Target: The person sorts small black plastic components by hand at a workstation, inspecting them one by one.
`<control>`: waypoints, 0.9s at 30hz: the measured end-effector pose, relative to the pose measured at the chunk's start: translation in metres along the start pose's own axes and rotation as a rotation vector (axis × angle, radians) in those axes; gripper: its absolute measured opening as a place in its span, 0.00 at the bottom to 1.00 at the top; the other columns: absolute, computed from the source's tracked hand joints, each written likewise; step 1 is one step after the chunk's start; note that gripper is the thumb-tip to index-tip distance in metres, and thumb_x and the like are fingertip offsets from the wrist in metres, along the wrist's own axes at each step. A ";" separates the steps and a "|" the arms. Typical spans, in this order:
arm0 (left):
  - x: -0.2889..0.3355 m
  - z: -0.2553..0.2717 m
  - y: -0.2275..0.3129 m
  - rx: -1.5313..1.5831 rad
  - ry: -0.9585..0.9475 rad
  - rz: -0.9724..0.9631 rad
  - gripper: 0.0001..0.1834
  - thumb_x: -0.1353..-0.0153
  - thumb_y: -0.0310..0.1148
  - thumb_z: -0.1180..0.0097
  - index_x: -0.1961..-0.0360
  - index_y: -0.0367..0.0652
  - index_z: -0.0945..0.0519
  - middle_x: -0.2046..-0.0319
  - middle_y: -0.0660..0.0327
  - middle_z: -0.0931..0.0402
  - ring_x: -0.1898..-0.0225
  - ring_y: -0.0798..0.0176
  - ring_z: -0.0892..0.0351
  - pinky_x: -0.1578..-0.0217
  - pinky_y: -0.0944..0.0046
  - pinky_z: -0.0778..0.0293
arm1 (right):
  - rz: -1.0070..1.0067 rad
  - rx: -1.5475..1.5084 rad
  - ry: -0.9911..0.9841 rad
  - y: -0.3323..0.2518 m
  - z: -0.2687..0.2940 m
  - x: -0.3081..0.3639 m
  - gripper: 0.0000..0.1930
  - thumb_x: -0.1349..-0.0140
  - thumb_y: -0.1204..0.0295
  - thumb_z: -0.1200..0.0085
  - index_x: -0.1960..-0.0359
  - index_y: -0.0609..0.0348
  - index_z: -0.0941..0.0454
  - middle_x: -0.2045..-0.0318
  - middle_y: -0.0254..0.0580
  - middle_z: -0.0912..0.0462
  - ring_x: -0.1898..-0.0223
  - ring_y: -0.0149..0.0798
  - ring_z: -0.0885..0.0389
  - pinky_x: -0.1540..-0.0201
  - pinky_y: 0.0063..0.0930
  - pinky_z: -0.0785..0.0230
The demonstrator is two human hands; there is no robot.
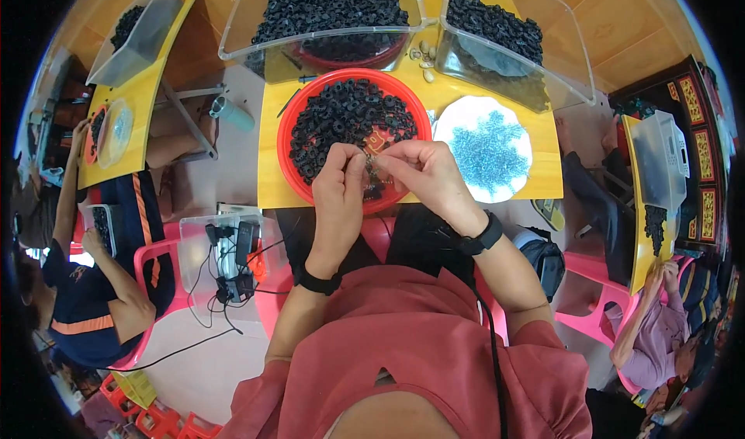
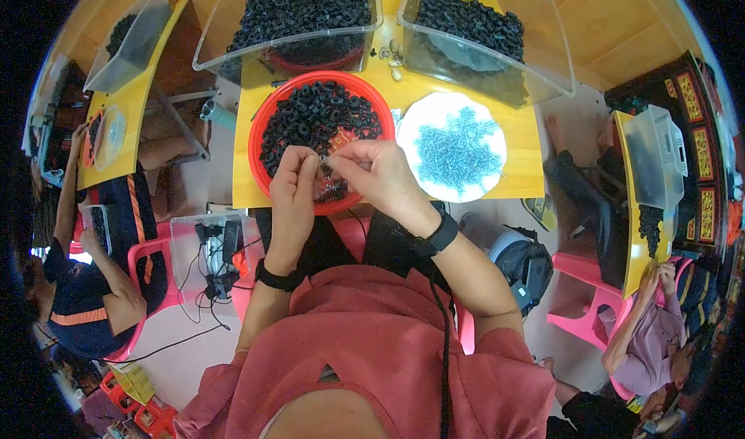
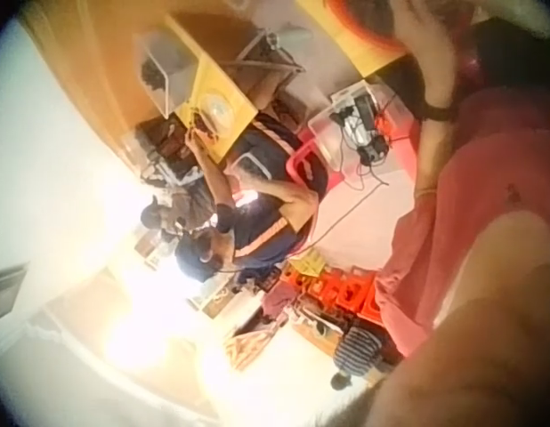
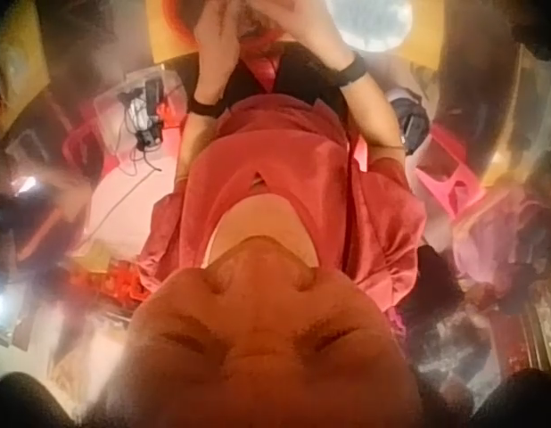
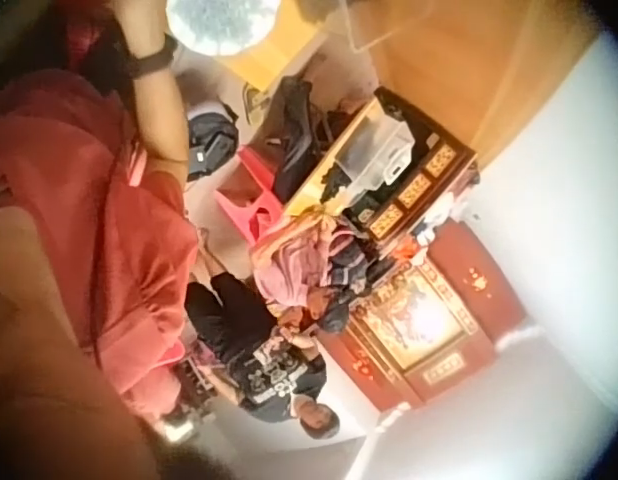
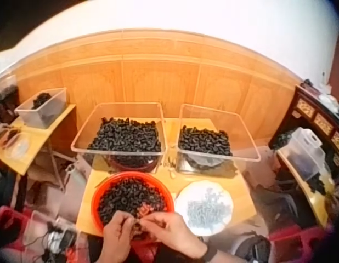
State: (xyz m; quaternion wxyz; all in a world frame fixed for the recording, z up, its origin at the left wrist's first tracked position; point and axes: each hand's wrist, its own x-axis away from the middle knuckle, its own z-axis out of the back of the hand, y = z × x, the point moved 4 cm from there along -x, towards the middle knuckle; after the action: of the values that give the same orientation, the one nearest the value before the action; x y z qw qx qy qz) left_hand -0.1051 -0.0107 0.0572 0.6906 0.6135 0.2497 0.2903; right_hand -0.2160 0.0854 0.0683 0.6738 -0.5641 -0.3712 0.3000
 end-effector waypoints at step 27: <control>0.000 0.006 -0.006 0.131 0.032 0.142 0.07 0.32 0.32 0.57 0.63 0.42 0.28 0.79 0.65 0.32 0.81 0.75 0.37 0.78 0.75 0.40 | 0.403 0.375 0.143 -0.012 -0.002 0.006 0.05 0.46 0.76 0.43 0.68 0.64 0.21 0.77 0.44 0.21 0.80 0.35 0.23 0.77 0.25 0.33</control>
State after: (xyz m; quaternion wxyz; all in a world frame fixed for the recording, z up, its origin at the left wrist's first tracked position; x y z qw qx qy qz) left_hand -0.0998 -0.0155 0.0519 0.6229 0.6686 0.2351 0.3313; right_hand -0.2110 0.0870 0.0814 0.7177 -0.5116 -0.1413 0.4508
